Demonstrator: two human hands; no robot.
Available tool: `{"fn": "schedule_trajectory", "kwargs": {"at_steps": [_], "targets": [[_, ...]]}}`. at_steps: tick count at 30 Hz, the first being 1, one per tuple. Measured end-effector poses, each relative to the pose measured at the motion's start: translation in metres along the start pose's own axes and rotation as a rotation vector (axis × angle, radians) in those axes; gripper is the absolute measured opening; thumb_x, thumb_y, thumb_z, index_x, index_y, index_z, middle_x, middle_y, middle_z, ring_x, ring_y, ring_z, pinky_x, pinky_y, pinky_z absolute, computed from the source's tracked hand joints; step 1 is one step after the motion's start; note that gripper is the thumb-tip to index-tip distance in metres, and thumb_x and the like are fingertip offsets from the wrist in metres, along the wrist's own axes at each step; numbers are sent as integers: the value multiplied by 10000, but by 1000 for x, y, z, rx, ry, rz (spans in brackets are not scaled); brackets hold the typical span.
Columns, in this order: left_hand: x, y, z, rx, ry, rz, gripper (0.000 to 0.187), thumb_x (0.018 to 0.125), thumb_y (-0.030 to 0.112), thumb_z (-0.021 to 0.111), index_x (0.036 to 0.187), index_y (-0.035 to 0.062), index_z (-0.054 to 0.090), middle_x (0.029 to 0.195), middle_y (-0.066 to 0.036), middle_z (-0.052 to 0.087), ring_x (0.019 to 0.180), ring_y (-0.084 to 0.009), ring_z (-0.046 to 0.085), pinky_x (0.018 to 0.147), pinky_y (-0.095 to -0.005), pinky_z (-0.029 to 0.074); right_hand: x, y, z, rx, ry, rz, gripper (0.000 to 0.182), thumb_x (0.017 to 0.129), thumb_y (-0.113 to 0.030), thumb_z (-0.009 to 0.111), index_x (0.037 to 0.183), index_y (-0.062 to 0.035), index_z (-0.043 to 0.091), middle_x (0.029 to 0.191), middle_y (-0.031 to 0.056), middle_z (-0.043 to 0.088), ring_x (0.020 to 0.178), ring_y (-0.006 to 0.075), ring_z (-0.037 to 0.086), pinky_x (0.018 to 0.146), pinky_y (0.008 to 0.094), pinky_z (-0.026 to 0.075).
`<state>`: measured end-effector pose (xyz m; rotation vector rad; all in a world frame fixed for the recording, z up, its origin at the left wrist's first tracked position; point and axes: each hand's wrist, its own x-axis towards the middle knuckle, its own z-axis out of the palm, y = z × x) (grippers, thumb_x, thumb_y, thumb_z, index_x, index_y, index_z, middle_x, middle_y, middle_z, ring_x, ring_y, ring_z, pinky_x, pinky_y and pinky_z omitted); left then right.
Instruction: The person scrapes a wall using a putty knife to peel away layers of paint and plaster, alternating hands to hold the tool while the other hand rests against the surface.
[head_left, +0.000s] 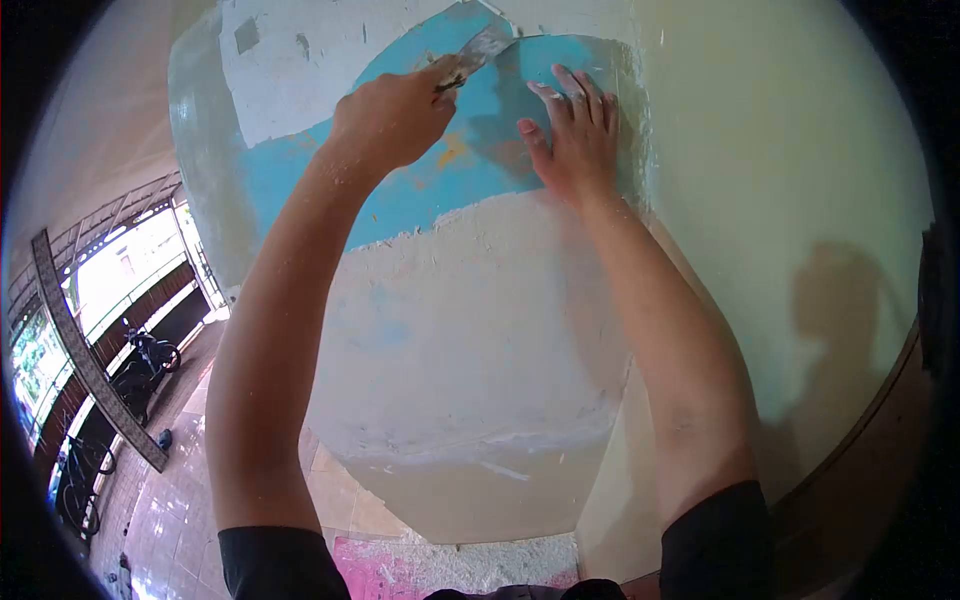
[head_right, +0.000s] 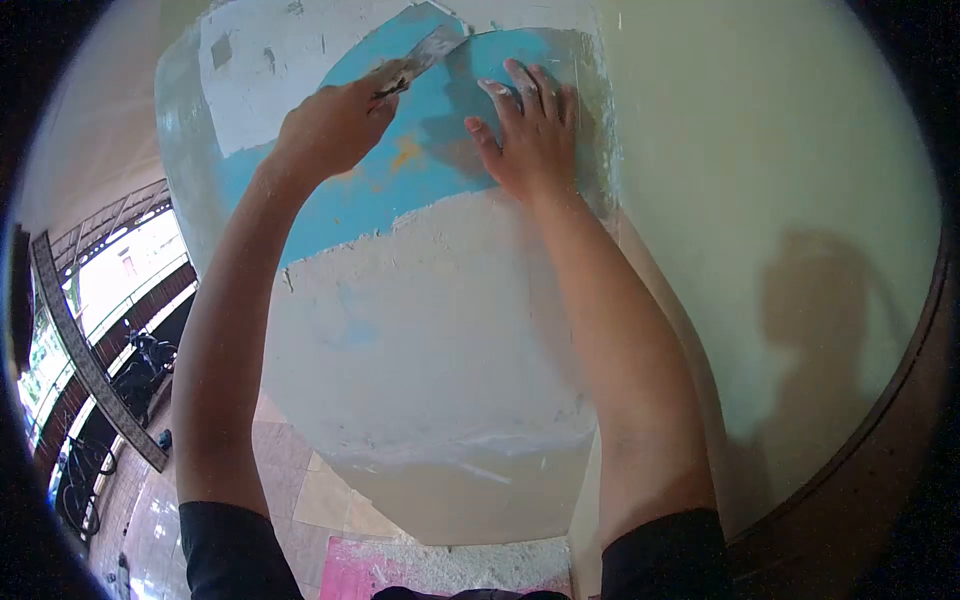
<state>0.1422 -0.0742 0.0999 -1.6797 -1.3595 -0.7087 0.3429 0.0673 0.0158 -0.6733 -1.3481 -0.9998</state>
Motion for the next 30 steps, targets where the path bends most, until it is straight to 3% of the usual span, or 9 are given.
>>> {"fn": "schedule_trajectory", "kwargs": {"at_steps": [2, 8, 15, 21, 24, 26, 27, 29, 30], "targets": [[-11, -12, -5, -14, -155, -86, 440, 1020, 346, 492, 1460, 339, 506, 986, -126, 751, 919, -352, 729, 829, -501, 575, 1, -1, -2, -35, -52, 5, 512, 989, -509, 539, 1421, -234, 537, 1569, 82, 409, 1489, 328, 306, 1204, 644, 159], [-52, -48, -8, 16, -193, -154, 511, 1027, 360, 495, 1528, 370, 397, 955, -151, 742, 883, -369, 726, 793, -507, 569, -7, -2, -8, -130, -145, 3, 587, 991, -505, 537, 1517, -264, 436, 1631, 64, 330, 1520, 319, 251, 1212, 655, 119], [-95, -83, -1, -9, -202, -189, 534, 1026, 369, 502, 1543, 376, 371, 917, -172, 736, 865, -388, 722, 780, -519, 564, -20, -9, -16, -147, -244, 37, 684, 984, -529, 540, 1583, -272, 334, 1682, 54, 228, 1558, 317, 157, 1208, 686, 72], [-112, -67, 1, -88, -303, -174, 609, 1026, 374, 471, 1593, 278, 269, 934, -233, 721, 886, -436, 701, 792, -570, 539, -23, -37, -44, -100, -380, 119, 709, 992, -535, 521, 1597, -231, 312, 1696, 83, 192, 1559, 360, 140, 1191, 710, 86], [-116, -49, 16, -205, -263, -130, 613, 1030, 378, 438, 1598, 262, 239, 913, -245, 714, 853, -477, 681, 793, -577, 520, -30, -62, -62, 37, -495, 95, 632, 1014, -523, 481, 1546, -187, 421, 1675, 118, 247, 1546, 357, 195, 1180, 722, 106], [-111, -28, 16, -247, -289, -91, 640, 1030, 381, 436, 1609, 230, 209, 936, -250, 717, 854, -485, 676, 799, -585, 514, -17, -94, -93, 174, -844, 97, 577, 1055, -509, 404, 1450, -112, 543, 1574, 181, 424, 1483, 361, 348, 1182, 675, 168], [-110, -16, 21, -277, -258, -77, 652, 1026, 358, 450, 1612, 223, 197, 937, -252, 716, 854, -483, 676, 791, -580, 518, -12, -106, -98, 164, -839, 99, 577, 1055, -509, 404, 1450, -112, 543, 1574, 181, 424, 1483, 361, 348, 1182, 675, 168], [-107, 3, 19, -314, -222, -52, 666, 1023, 336, 464, 1616, 215, 186, 939, -255, 715, 854, -480, 677, 782, -575, 521, -8, -123, -104, 565, -1063, 452, 590, 1081, -499, 340, 1330, -39, 614, 1419, 218, 581, 1370, 358, 502, 1166, 552, 290], [-104, 10, 13, -378, -262, -38, 675, 1013, 326, 478, 1609, 171, 204, 957, -252, 717, 888, -463, 684, 792, -563, 529, -12, -122, -103, 554, -1058, 456, 590, 1081, -499, 340, 1330, -39, 614, 1419, 218, 581, 1370, 358, 502, 1166, 552, 290]]}}
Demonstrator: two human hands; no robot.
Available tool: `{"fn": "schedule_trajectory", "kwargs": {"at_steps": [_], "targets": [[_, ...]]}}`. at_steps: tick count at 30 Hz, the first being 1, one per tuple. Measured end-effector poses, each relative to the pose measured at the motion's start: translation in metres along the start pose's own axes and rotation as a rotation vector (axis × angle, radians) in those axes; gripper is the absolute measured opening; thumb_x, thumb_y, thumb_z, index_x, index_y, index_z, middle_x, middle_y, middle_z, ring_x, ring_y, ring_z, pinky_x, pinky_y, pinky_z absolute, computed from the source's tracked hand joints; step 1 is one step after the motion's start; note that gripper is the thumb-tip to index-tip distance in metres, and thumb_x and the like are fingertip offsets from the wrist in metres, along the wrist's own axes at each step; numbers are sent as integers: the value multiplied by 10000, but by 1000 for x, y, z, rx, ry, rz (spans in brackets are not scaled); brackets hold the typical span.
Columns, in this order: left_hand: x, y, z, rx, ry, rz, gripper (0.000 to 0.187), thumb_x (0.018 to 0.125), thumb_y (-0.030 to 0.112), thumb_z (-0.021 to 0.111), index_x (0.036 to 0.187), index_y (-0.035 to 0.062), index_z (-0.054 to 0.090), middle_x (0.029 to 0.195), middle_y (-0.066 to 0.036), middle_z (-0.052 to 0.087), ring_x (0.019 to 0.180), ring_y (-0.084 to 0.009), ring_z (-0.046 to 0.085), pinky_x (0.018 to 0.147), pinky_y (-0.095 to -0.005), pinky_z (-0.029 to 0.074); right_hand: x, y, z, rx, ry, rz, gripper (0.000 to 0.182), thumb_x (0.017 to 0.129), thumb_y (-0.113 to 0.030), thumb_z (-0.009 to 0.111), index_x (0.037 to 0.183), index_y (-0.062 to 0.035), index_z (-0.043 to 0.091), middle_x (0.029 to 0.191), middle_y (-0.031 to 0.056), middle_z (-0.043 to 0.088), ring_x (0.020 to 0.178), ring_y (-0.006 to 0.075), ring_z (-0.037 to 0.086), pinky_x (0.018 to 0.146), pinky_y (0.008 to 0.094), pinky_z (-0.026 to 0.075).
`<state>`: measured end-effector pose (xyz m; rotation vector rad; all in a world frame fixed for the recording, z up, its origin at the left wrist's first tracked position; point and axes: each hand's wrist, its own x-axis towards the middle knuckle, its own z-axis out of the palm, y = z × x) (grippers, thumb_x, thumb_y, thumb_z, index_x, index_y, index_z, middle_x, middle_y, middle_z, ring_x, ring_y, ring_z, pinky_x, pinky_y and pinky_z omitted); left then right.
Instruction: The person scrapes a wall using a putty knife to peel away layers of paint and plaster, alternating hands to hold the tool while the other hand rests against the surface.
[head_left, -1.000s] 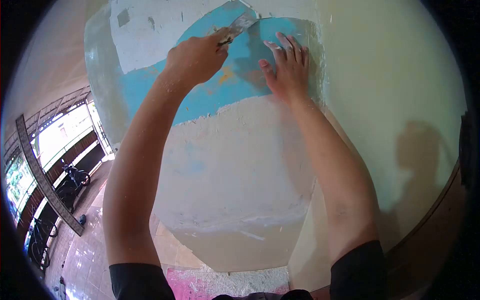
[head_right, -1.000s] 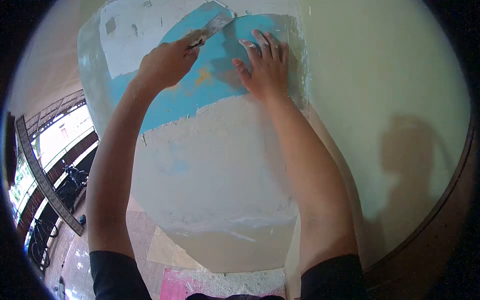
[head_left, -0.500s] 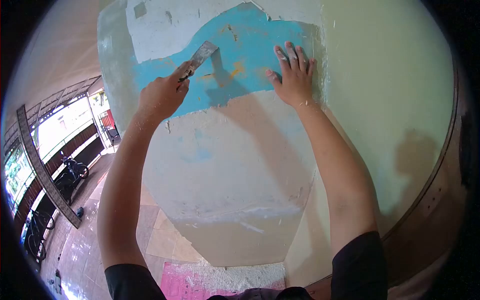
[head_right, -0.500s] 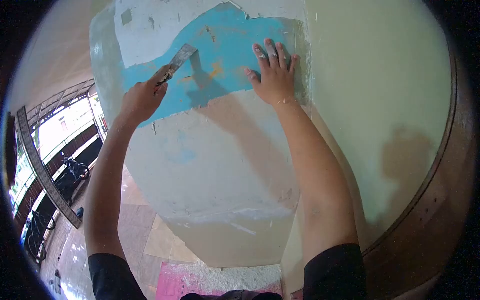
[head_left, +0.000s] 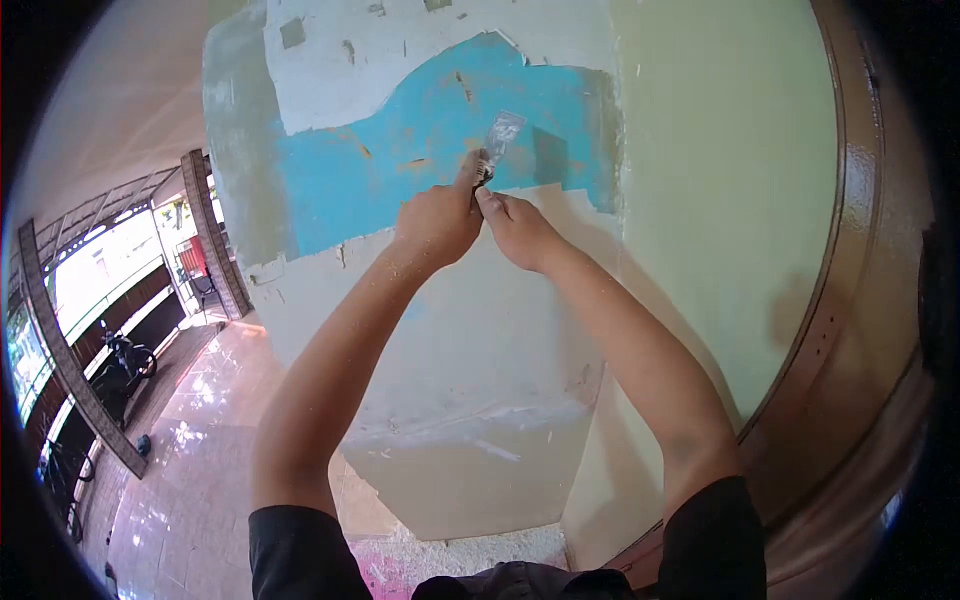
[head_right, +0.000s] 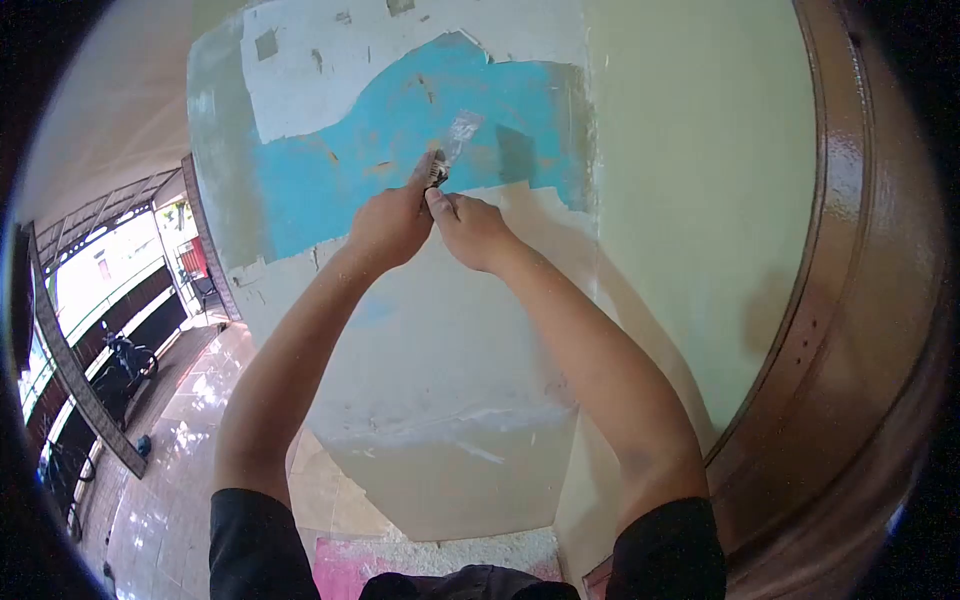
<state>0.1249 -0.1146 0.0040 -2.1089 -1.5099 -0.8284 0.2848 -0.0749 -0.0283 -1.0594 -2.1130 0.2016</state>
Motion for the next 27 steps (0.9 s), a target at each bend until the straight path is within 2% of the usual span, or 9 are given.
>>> {"fn": "schedule_trajectory", "kwargs": {"at_steps": [3, 6, 8, 11, 12, 14, 16, 22, 27], "targets": [[0, 6, 1, -143, -26, 108, 723, 989, 316, 513, 1609, 111, 200, 979, -241, 721, 909, -445, 693, 799, -548, 538, 0, 9, 10, 511, 239, -207, 542, 1092, -442, 361, 1208, 22, 616, 1174, 167, 692, 1153, 293, 627, 1014, 378, 456], [0, 6, 11, -272, -51, 195, 792, 966, 340, 554, 1621, 108, 174, 1038, -235, 716, 930, -438, 691, 807, -539, 541, 2, 7, -1, 567, 230, -89, 484, 1089, -405, 405, 1188, 18, 619, 1108, 157, 699, 1080, 271, 652, 958, 377, 482], [0, 2, 13, -324, -97, 203, 821, 956, 365, 574, 1627, 121, 168, 1092, -236, 709, 964, -433, 687, 817, -534, 541, 10, 17, -5, 464, 240, -51, 420, 1075, -383, 468, 1192, -5, 610, 1079, 173, 709, 1009, 276, 684, 890, 392, 511], [6, -24, 4, 69, 18, 286, 747, 927, 440, 649, 1574, 189, 371, 1356, -164, 602, 1267, -371, 561, 1025, -522, 458, 20, 36, -13, 268, 521, -141, 412, 1024, -396, 578, 1229, -39, 570, 941, 177, 716, 880, 360, 704, 782, 454, 529], [9, -38, 1, 65, 20, 288, 747, 927, 440, 649, 1574, 189, 371, 1356, -164, 602, 1267, -371, 561, 1025, -522, 458, 20, 39, -26, 264, 522, -141, 412, 1024, -396, 578, 1229, -39, 570, 941, 177, 716, 880, 360, 704, 782, 454, 529], [15, -72, -5, 241, 205, 229, 671, 927, 417, 660, 1532, 231, 440, 1398, -113, 571, 1330, -339, 509, 1075, -550, 404, 15, 41, -48, 25, 616, 81, 416, 1007, -411, 597, 1204, -46, 567, 921, 173, 712, 874, 384, 695, 778, 471, 526], [18, -111, -9, 286, 363, 162, 642, 922, 380, 671, 1514, 252, 458, 1506, -98, 477, 1404, -338, 431, 1101, -577, 374, 13, 50, -59, -89, 659, 115, 408, 1002, -412, 604, 1194, -53, 569, 925, 166, 712, 881, 382, 693, 780, 479, 526], [29, -197, -23, 405, 572, -3, 677, 929, 361, 675, 1544, 314, 397, 1641, -81, 298, 1512, -363, 270, 1158, -663, 261, 21, 65, -69, -379, 732, 140, 380, 981, -413, 632, 1155, -77, 589, 946, 145, 700, 911, 366, 681, 781, 506, 521], [37, -223, -10, 561, 592, -44, 656, 1006, 539, 466, 1612, 387, 263, 1721, -35, 126, 1579, -350, 84, 1166, -742, 90, 38, 57, -74, -450, 720, 172, 372, 974, -422, 639, 1132, -87, 604, 975, 144, 690, 931, 368, 670, 784, 512, 518]]}}
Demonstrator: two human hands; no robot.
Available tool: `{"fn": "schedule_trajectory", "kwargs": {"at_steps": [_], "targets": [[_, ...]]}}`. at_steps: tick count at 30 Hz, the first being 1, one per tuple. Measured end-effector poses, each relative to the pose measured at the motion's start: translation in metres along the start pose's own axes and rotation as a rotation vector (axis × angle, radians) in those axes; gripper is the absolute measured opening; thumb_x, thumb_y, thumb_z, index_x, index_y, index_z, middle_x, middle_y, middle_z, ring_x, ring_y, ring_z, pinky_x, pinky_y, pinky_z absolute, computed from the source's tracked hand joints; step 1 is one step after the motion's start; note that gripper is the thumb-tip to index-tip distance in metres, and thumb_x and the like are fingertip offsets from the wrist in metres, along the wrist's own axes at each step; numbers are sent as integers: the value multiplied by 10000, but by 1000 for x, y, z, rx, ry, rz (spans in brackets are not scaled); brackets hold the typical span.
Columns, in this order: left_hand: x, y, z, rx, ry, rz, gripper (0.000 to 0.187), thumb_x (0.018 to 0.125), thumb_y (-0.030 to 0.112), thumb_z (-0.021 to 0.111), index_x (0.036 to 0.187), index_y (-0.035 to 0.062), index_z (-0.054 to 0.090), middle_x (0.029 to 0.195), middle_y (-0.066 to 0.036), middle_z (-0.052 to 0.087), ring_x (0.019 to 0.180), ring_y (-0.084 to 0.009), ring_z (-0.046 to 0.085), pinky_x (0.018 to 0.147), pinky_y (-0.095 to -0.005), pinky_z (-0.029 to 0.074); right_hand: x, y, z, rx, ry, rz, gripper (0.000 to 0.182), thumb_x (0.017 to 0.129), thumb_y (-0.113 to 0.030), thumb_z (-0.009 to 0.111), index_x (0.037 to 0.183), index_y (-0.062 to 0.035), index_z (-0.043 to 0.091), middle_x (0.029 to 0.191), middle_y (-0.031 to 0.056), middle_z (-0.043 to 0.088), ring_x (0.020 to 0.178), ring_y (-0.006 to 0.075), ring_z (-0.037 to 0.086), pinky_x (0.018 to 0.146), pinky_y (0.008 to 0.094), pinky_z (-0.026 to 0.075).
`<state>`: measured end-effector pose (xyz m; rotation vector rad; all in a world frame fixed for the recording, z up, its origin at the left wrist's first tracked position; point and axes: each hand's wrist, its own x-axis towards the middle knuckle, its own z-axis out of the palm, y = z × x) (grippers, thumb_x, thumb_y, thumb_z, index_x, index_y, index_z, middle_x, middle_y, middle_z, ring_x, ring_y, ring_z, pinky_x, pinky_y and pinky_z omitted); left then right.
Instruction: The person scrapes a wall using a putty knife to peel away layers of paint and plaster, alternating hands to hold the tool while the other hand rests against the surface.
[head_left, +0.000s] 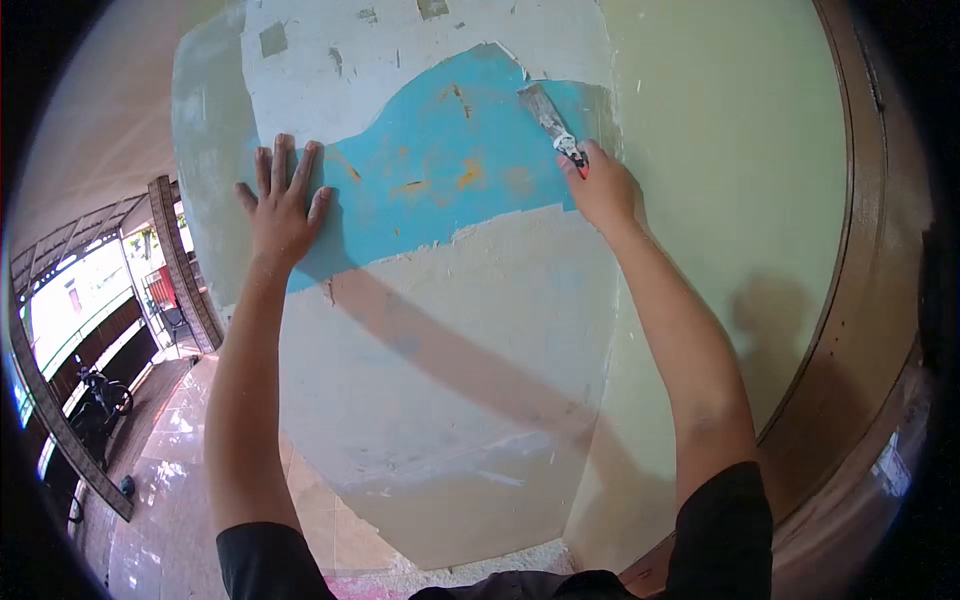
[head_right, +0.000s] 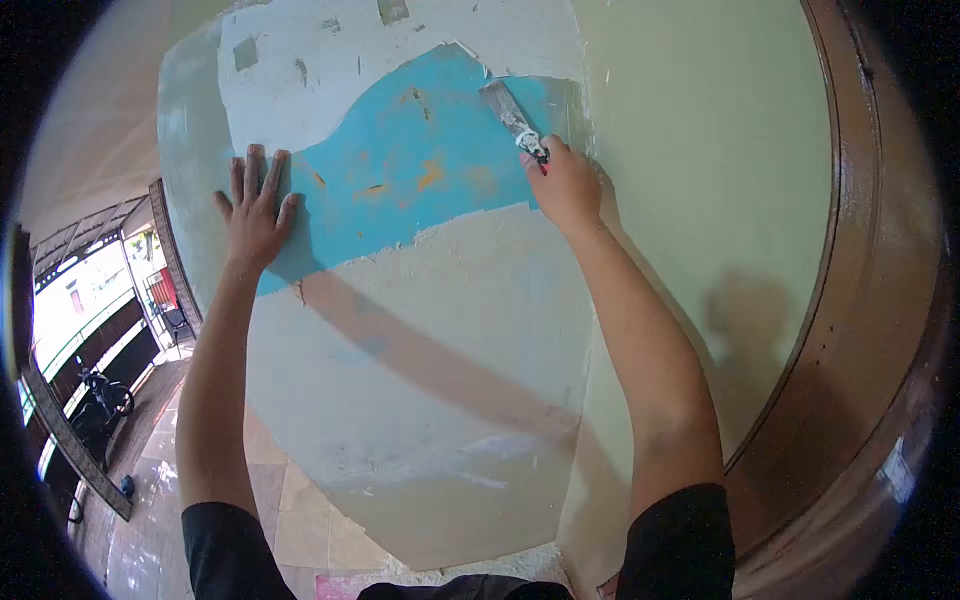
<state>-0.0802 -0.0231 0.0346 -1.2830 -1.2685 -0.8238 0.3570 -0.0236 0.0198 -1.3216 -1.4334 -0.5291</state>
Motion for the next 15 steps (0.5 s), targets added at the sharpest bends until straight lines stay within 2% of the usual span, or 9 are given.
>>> {"fn": "schedule_trajectory", "kwargs": {"at_steps": [6, 12, 15], "targets": [[-4, -2, 16, -35, 98, 1, 644, 1000, 477, 492, 1605, 382, 293, 1714, -23, 162, 1579, -337, 102, 1171, -740, 64, 19, -8, 9, -7, 94, -14, 371, 972, -428, 641, 1098, -80, 611, 950, 158, 694, 911, 389, 671, 770, 516, 522], [-6, -2, 18, -27, 134, 6, 640, 998, 506, 475, 1601, 396, 293, 1711, -3, 172, 1579, -315, 112, 1196, -715, 45, 36, -14, 5, -11, 102, -60, 387, 979, -450, 624, 1115, -87, 616, 916, 135, 704, 888, 375, 682, 752, 516, 526], [-6, -5, 23, -50, 186, 26, 629, 990, 514, 490, 1586, 388, 336, 1702, -12, 208, 1574, -326, 139, 1173, -740, 81, 41, -21, -1, -33, 62, -51, 401, 978, -461, 621, 1151, -99, 624, 935, 124, 712, 895, 368, 686, 755, 512, 527]]}}
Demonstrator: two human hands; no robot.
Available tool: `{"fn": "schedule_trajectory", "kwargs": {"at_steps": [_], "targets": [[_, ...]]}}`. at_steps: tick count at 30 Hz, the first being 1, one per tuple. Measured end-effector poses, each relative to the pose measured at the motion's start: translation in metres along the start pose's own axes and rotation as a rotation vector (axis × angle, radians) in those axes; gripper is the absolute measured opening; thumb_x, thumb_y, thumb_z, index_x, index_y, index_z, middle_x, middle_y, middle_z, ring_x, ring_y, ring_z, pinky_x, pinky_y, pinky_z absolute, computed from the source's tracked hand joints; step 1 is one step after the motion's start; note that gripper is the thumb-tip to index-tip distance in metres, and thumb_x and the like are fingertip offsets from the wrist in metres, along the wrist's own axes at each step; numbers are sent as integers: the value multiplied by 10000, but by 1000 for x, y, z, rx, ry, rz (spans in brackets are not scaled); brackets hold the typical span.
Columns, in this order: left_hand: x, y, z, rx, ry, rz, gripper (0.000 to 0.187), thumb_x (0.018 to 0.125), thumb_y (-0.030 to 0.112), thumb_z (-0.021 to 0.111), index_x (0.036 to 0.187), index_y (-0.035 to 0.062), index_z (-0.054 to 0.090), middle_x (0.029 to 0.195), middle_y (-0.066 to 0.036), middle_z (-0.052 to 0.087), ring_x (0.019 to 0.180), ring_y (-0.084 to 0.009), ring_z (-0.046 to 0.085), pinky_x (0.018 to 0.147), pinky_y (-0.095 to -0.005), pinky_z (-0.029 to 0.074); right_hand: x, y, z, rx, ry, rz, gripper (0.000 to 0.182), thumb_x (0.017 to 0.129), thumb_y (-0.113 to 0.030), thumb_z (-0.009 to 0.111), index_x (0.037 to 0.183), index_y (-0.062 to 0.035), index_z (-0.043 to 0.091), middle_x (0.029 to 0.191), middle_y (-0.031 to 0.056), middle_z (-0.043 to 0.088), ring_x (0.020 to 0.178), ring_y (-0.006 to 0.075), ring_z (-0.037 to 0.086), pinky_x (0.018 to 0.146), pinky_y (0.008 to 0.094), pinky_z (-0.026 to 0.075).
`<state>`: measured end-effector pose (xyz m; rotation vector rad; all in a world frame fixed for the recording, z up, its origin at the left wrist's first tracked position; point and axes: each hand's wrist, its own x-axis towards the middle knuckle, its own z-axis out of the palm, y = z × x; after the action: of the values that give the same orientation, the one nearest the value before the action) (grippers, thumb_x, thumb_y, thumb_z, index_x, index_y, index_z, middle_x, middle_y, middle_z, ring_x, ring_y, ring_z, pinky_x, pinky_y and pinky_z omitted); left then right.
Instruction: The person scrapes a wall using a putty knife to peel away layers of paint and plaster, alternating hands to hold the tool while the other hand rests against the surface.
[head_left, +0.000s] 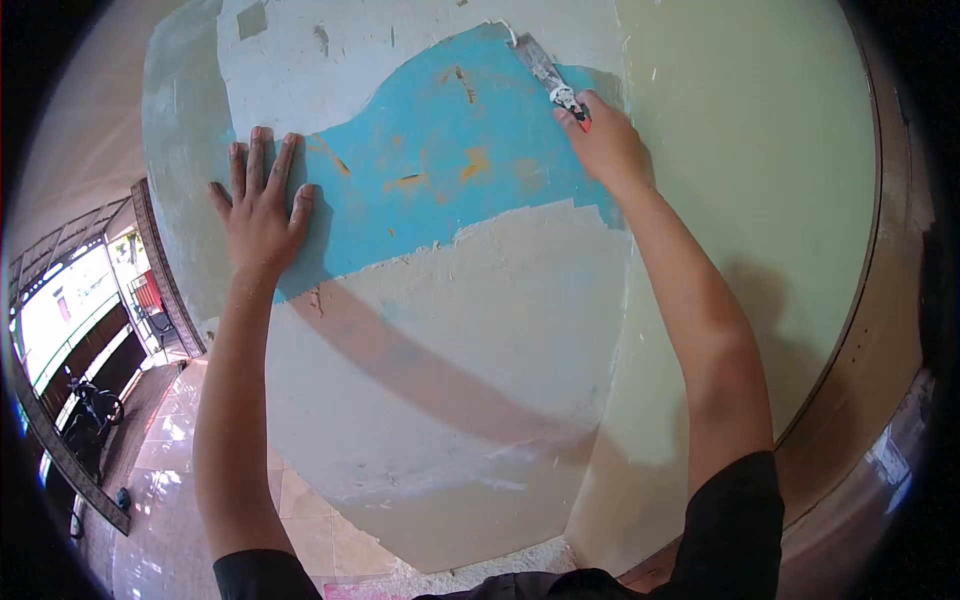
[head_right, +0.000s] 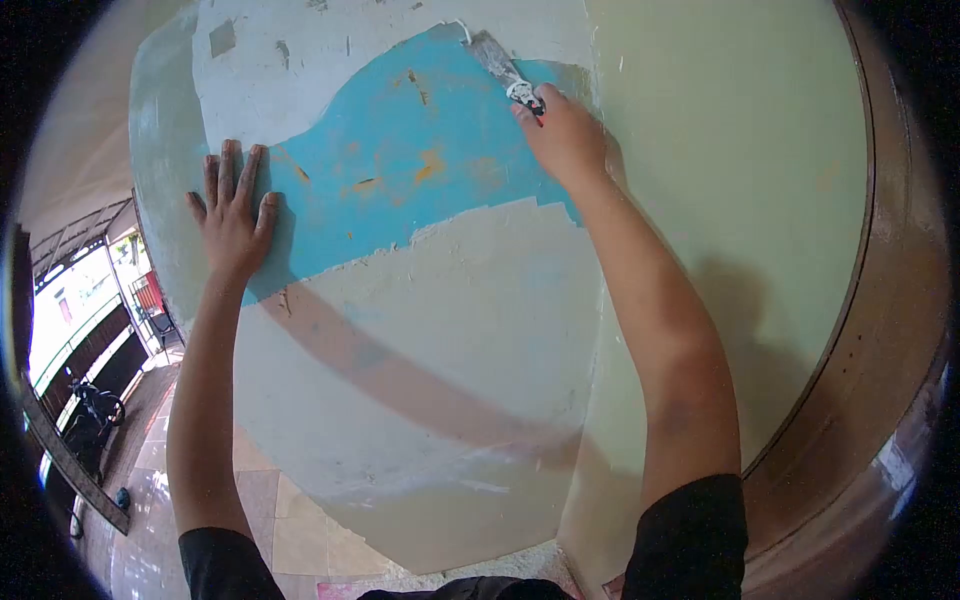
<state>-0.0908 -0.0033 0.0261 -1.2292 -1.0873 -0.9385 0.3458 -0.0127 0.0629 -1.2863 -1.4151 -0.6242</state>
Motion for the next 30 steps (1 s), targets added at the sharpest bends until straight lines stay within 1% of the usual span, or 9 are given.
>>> {"fn": "schedule_trajectory", "kwargs": {"at_steps": [6, 13, 15, 18, 24, 26, 27, 29, 30], "targets": [[-1, 1, -3, -5, -18, -13, 621, 993, 516, 479, 1584, 392, 336, 1701, -7, 208, 1573, -318, 144, 1194, -715, 69, 10, -10, -5, -10, 6, -2, 406, 980, -465, 615, 1186, -114, 620, 965, 124, 721, 933, 362, 687, 772, 508, 531], [-1, 3, -3, -8, -9, -19, 622, 989, 509, 486, 1583, 391, 340, 1700, -4, 213, 1571, -315, 151, 1192, -718, 77, 29, -16, -7, -49, 7, -59, 449, 985, -477, 591, 1235, -105, 607, 1023, 143, 726, 984, 365, 690, 822, 502, 540], [-1, 4, -5, 27, -63, -42, 634, 996, 515, 466, 1597, 413, 292, 1711, 23, 167, 1581, -294, 104, 1228, -669, 37, 33, -17, -5, -48, -7, -79, 461, 985, -482, 589, 1248, -104, 603, 1040, 145, 726, 998, 363, 689, 832, 504, 541], [-1, 4, -6, 46, -76, -45, 640, 994, 521, 466, 1599, 409, 288, 1711, 22, 166, 1582, -288, 105, 1228, -670, 39, 37, -18, 1, -74, 52, -114, 483, 986, -491, 583, 1265, -96, 590, 1045, 151, 727, 991, 370, 691, 835, 507, 541], [-1, 4, -6, 42, -91, -54, 635, 996, 504, 462, 1598, 399, 292, 1710, 19, 170, 1582, -286, 107, 1231, -665, 45, 31, -6, 0, -23, 19, -46, 448, 1004, -473, 552, 1190, -66, 570, 1013, 193, 723, 958, 426, 685, 832, 524, 534], [-2, 4, -6, 37, -78, -51, 635, 995, 497, 465, 1598, 399, 294, 1710, 18, 172, 1581, -287, 108, 1232, -661, 52, 30, 1, 3, 51, 67, 67, 453, 1032, -481, 485, 1205, -66, 544, 1089, 244, 698, 1037, 456, 661, 865, 542, 510], [-2, 4, -6, 30, -65, -45, 634, 994, 491, 469, 1598, 399, 295, 1710, 17, 175, 1581, -288, 110, 1233, -658, 59, 28, 3, 6, 51, 68, 68, 453, 1032, -481, 485, 1205, -66, 544, 1089, 244, 698, 1037, 456, 661, 865, 542, 510], [-1, 6, -8, 39, -79, -53, 636, 993, 483, 474, 1597, 398, 297, 1710, 17, 176, 1581, -289, 113, 1234, -655, 62, 24, 9, 8, 34, 90, 56, 423, 1030, -419, 494, 1207, -34, 504, 978, 250, 707, 947, 478, 669, 823, 582, 508], [0, 7, -8, 51, -93, -63, 637, 991, 475, 480, 1597, 398, 298, 1710, 16, 177, 1580, -290, 115, 1235, -652, 65, 21, 9, 9, 33, 89, 57, 423, 1030, -419, 494, 1207, -34, 504, 978, 250, 707, 947, 478, 669, 823, 582, 508]]}}
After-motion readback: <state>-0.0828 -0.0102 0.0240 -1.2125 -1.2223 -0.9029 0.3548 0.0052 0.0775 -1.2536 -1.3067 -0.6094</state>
